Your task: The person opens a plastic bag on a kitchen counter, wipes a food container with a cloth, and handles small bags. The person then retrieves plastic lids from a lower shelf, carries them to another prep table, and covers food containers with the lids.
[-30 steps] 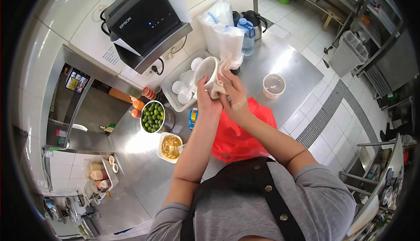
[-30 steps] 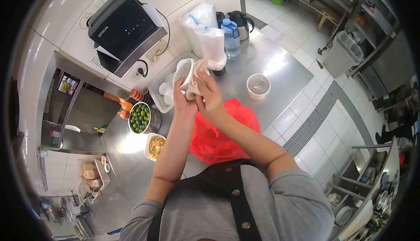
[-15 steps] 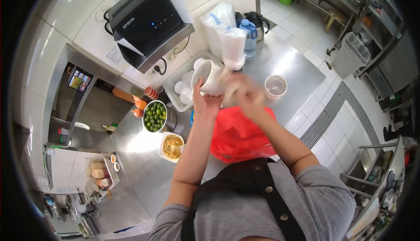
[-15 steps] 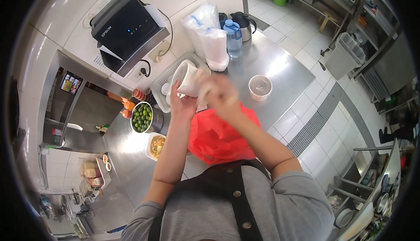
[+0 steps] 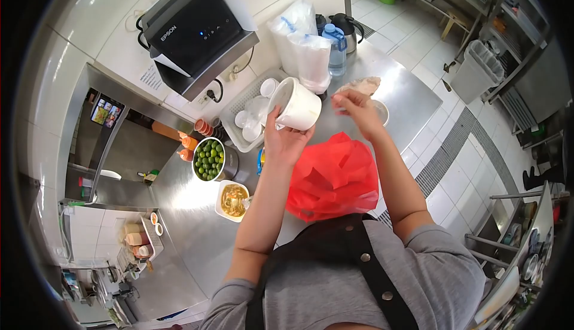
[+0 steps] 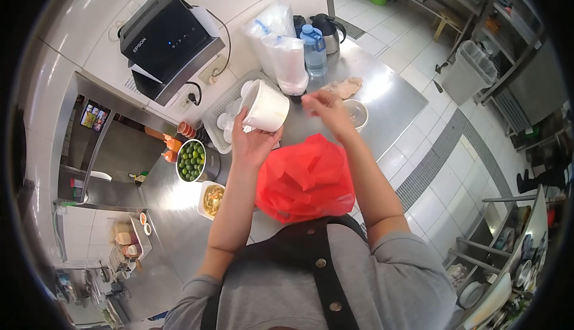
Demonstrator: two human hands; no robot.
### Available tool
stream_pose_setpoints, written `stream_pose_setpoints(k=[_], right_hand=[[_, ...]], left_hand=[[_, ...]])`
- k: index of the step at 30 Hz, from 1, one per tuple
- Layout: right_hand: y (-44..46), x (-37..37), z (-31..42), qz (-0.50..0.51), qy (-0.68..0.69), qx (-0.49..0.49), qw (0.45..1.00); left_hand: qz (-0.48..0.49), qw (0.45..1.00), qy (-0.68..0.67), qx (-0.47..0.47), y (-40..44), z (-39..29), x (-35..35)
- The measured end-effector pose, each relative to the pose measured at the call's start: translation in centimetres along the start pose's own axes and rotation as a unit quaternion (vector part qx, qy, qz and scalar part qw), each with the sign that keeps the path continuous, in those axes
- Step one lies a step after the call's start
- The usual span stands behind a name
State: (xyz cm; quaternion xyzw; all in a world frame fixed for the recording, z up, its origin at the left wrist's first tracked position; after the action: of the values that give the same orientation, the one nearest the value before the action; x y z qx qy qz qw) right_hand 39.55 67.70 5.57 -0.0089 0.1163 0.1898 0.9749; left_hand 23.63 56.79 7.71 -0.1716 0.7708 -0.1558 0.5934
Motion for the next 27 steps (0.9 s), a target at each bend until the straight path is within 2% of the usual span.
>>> stream_pose_setpoints(k=[2, 5, 12, 16, 21, 25, 26, 27], right_hand=[[-1.9, -3.0, 0.1, 0.052, 0.097, -0.069, 0.992], [-3.1, -5.3, 0.2, 0.037, 0.150, -0.119, 0.981], [-2.9, -6.3, -0.3, 0.063, 0.214, -0.058, 0.973], [-3.2, -6.6, 0.6, 0.098, 0.177, -0.038, 0.978], [-4.1, -7.8, 1.4, 0.174, 0.119, 0.002, 0.977], [-4.9, -8.2, 3.0, 0.180, 0.012, 0.061, 0.982], [-4.8, -7.9, 2.9, 0.167, 0.005, 0.068, 0.984], [-4.7, -7.6, 3.0, 0.155, -0.002, 0.074, 0.985]], left_hand=[[0.000, 1.000, 0.012, 0.005, 0.1, 0.3, -0.2], [0.013, 0.999, 0.045, -0.001, 0.2, 0.8, -0.4], [0.008, 1.000, 0.022, 0.006, 0.2, 0.5, 0.4], [0.014, 0.999, 0.024, 0.015, -0.1, -0.1, 0.4], [0.146, 0.981, 0.117, 0.058, -0.6, -1.9, -0.7], [0.227, 0.961, 0.131, 0.090, -2.8, -3.5, -1.8], [0.127, 0.979, 0.158, 0.027, -2.3, -4.9, -0.5], [0.162, 0.966, 0.199, 0.037, -2.5, -5.2, -0.7]])
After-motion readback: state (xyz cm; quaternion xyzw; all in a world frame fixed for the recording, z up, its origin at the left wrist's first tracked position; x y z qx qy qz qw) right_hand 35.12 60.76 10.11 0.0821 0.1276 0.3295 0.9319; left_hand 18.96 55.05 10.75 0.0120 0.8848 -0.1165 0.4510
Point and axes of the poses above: each hand's wrist, its own y-axis towards the middle knuckle, its own x-axis out of the back of the hand, z = x × y, the point moved 8 cm from there along y, towards the middle knuckle, and after that the axes turned 2 degrees about y, right-handed, at the moved point
